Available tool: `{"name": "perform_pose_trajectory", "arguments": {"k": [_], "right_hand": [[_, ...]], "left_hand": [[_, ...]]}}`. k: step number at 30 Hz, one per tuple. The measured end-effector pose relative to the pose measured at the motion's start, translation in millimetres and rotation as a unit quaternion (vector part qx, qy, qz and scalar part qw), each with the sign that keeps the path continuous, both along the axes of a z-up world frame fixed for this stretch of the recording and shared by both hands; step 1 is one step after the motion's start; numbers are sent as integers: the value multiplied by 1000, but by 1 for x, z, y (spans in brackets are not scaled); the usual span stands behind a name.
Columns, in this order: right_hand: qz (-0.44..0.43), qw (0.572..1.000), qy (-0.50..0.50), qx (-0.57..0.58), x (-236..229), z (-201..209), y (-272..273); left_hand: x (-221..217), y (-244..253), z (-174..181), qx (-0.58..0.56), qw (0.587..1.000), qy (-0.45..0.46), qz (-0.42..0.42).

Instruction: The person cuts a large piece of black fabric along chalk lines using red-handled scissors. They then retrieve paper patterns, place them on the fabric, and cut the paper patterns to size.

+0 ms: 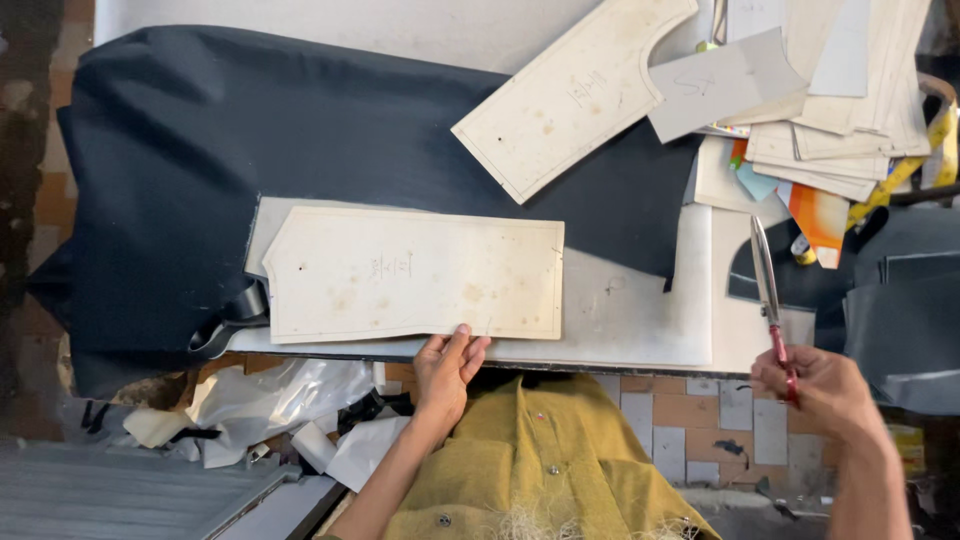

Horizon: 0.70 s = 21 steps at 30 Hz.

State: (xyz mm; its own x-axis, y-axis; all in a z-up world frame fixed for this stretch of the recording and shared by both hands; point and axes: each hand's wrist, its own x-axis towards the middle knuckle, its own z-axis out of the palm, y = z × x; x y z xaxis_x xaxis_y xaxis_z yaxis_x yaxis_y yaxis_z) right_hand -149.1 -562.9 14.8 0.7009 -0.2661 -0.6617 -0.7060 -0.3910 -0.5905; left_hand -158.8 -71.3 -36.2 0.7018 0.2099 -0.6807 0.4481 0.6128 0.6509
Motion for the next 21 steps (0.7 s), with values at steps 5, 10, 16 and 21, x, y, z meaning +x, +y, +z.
{"name": "perform_pose_trajectory", "arguments": {"k": [5, 10, 16, 21], "right_hand": [[-107, 957, -122, 239, -120, -65, 90], [20, 963, -48, 266, -188, -82, 182], [43, 970, -67, 231, -179, -74, 249], [-50, 963, -85, 250, -167, -73, 291]], "left_hand": [[-2, 13, 7, -3, 997, 28, -79], [2, 24, 10, 25, 983, 54, -172], [-10, 29, 2, 19, 980, 28, -197], [-24, 44, 15, 130, 925, -9, -357]]}}
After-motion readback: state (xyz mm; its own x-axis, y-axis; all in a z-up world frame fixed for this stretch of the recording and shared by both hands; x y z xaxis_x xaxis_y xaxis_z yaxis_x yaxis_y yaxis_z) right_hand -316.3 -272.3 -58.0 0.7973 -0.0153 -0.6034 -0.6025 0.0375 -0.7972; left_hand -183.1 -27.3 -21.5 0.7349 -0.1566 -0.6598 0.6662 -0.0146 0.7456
